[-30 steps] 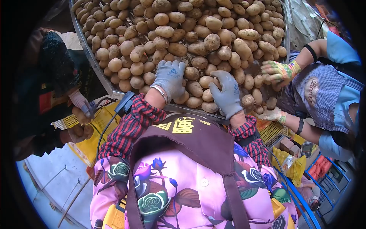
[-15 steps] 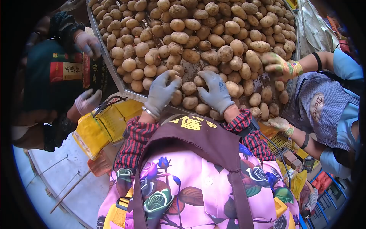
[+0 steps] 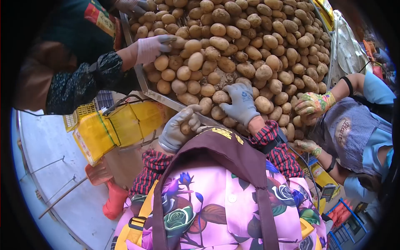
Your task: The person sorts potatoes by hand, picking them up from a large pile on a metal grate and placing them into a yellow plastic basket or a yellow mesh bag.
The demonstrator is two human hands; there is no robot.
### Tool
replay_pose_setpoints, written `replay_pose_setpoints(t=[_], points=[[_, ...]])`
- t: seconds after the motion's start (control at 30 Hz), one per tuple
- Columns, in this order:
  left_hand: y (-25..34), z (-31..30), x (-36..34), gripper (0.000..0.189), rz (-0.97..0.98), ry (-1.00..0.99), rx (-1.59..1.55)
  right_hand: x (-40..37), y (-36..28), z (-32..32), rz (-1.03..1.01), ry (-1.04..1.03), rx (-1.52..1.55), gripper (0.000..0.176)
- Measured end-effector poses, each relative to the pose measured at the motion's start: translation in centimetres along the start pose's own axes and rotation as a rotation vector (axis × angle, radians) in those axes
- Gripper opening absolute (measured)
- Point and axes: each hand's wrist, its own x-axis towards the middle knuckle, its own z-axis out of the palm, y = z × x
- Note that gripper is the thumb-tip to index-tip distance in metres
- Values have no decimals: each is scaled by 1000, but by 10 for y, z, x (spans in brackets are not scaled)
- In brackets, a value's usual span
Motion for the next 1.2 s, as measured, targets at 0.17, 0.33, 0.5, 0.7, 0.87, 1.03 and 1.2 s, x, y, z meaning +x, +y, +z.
replay_pose_setpoints(t=[0.17, 0.33, 0.5, 0.7, 0.87, 1.03, 1.2], points=[[11, 33, 4, 60, -41, 241, 17, 6, -29, -18, 61, -6, 623, 51], [12, 26, 7, 61, -1, 323, 63, 47, -15, 3, 67, 40, -138, 46], [22, -1, 8, 62, 26, 72, -231, 37, 2, 4, 75, 23, -189, 49], [30, -5, 23, 70, 149, 251, -271, 42, 4, -7, 96, 143, 87, 40], [32, 14, 30, 75, 136, 150, -287, 45, -45, -36, 296, -73, 1030, 52], [43, 4, 22, 72, 92, 55, -297, 111, -15, 1, 89, 223, -49, 52], [49, 11, 25, 71, 80, 128, -218, 90, -14, -17, 238, 188, 422, 53]])
